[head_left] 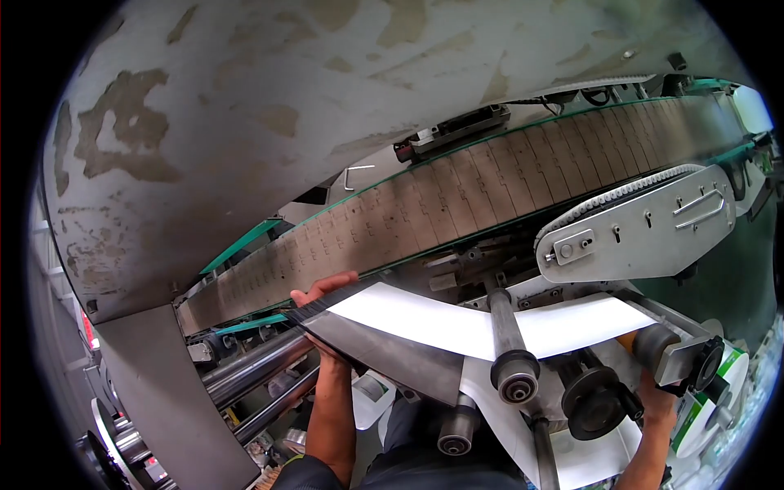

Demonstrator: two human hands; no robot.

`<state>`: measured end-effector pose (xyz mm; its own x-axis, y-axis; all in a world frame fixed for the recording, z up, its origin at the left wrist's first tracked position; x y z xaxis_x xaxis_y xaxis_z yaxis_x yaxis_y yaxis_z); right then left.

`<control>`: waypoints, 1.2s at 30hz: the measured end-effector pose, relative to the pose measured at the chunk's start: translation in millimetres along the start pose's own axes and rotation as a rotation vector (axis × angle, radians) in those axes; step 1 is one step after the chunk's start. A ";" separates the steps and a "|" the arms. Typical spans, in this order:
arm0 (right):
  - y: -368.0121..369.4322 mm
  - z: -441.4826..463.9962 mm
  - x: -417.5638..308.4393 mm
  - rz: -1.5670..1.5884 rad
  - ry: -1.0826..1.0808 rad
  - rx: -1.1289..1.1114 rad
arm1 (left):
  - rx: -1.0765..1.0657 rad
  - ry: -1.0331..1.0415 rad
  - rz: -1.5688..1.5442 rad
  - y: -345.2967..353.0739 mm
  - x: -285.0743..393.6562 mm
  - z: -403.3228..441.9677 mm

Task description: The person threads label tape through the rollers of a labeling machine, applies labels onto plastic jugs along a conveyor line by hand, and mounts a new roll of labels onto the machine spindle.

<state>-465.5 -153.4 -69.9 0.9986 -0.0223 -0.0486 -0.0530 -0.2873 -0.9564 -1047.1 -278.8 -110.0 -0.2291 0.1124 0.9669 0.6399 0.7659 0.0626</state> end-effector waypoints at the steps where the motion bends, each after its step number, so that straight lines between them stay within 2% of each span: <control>1: 0.0 -0.6 -0.2 -0.002 0.003 -0.007 | 0.004 0.004 -0.005 0.8 0.8 0.1; 10: -1.6 2.2 2.1 0.003 0.090 -0.075 | -0.049 0.019 -0.005 -14.8 -7.5 3.4; 12: -3.1 1.0 3.3 0.023 0.239 -0.167 | -0.064 0.024 -0.045 -26.1 -10.0 8.2; 13: -3.9 1.0 0.8 0.031 0.351 -0.242 | -0.112 0.054 -0.389 -20.1 -11.4 9.5; 14: -4.7 1.9 1.2 0.020 0.460 -0.295 | -0.042 0.129 -0.221 -9.8 5.9 6.5; 15: -15.8 3.6 -15.2 0.172 0.406 -0.327 | 0.002 0.188 -0.294 5.2 24.4 -0.1; 16: -22.5 6.1 -30.1 0.236 0.299 -0.254 | 0.121 0.329 -0.174 23.7 43.4 -12.7; 17: -34.8 10.3 -47.1 0.278 0.104 -0.092 | 0.151 0.547 0.181 23.6 65.9 -15.7; 18: -48.6 15.3 -65.4 0.307 -0.090 0.085 | 0.099 1.014 0.416 23.5 78.2 -21.4; 19: -57.3 19.7 -79.2 0.331 -0.234 0.212 | 0.238 0.970 0.344 32.9 104.3 -37.0; 20: -61.2 23.4 -88.1 0.338 -0.308 0.265 | 0.204 0.971 0.316 52.8 120.8 -53.5; 22: -42.1 31.9 -81.3 0.301 -0.356 0.312 | -0.127 1.047 0.324 108.1 152.8 -100.9; 24: -59.0 28.0 -88.3 0.161 -0.341 0.190 | -0.672 1.048 0.605 188.9 194.0 -146.6; 26: -54.8 30.3 -86.1 0.235 -0.361 0.251 | -1.045 1.168 0.601 265.4 203.4 -166.9; 27: -51.7 34.3 -89.7 0.197 -0.374 0.205 | -1.181 1.155 0.707 294.4 202.6 -175.4; 28: -56.6 30.1 -84.7 0.176 -0.372 0.184 | -1.348 1.286 0.920 338.2 192.4 -183.5; 29: -63.1 26.3 -84.7 0.195 -0.376 0.166 | -1.415 1.328 1.060 353.2 182.8 -179.6; 33: -47.0 35.0 -80.7 0.257 -0.388 0.202 | -1.491 1.424 1.198 382.9 189.8 -192.4; 36: -45.1 36.0 -80.9 0.281 -0.395 0.199 | -1.286 1.150 1.515 391.1 197.8 -207.5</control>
<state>-543.7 -104.1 -33.2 0.8744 0.3018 -0.3798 -0.3556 -0.1339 -0.9250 -689.9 -88.4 157.1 0.7755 -0.6217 0.1096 -0.0334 -0.2137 -0.9763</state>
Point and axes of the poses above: each hand's wrist, its own z-axis towards the middle knuckle, its own y-axis out of the palm, x = y × z, the point moved 2 cm from there along z, towards the middle knuckle, and after that the axes turned 2 degrees about -z, right-handed, at the moved point
